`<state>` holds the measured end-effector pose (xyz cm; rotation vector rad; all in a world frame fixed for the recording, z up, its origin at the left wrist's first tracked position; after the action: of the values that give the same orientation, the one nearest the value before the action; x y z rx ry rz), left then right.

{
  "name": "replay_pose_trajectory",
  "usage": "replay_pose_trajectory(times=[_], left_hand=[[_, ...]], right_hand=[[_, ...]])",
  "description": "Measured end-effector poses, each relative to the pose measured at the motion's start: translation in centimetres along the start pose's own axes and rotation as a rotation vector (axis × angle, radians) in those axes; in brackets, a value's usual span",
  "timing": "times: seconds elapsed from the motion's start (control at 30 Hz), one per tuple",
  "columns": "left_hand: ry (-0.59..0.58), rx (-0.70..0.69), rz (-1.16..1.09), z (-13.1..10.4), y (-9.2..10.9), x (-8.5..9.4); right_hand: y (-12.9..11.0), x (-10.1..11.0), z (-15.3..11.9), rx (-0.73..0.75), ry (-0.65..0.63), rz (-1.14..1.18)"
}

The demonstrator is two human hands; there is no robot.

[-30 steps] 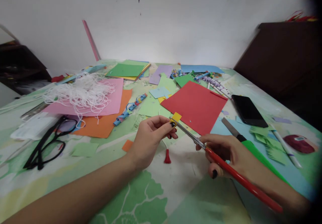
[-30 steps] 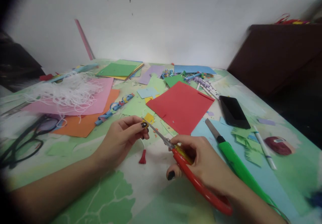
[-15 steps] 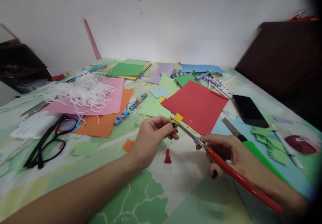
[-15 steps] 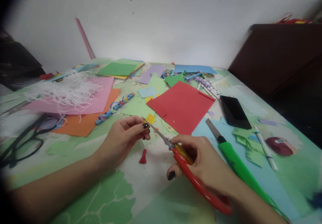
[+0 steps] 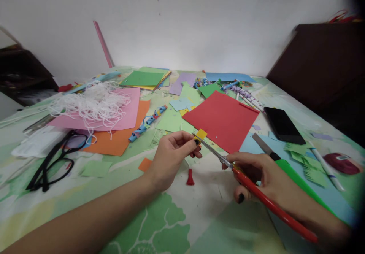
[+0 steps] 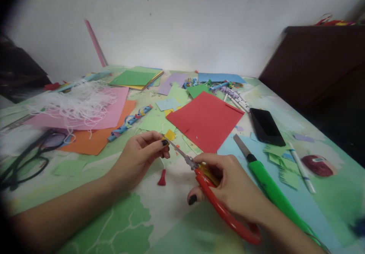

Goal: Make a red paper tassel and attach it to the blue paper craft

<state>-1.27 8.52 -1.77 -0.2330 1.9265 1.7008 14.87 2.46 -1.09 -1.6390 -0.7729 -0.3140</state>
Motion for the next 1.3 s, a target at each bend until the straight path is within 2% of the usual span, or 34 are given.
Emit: replay_pose_trajectory(times=[0.5, 1.3], left_hand=[[0.013, 0.012, -0.02, 0.01, -0.12, 0.05], [0.006, 0.009, -0.027, 0.01, -0.24, 0.22]], right_hand=[[0.12, -0.04, 0.03, 0.0, -0.003, -0.07], [-0.13, -0.14, 0.04, -0.025, -0.008, -0.037]])
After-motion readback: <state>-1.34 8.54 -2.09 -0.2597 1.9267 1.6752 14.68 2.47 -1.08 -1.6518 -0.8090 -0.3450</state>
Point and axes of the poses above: each hand's wrist, its own z-axis towards the middle knuckle, its own x-axis out of the back of the hand, y = z × x, the point moved 8 cm from there along z, towards the middle knuckle, and after that the axes turned 14 degrees about -z, right-handed, at the moved point
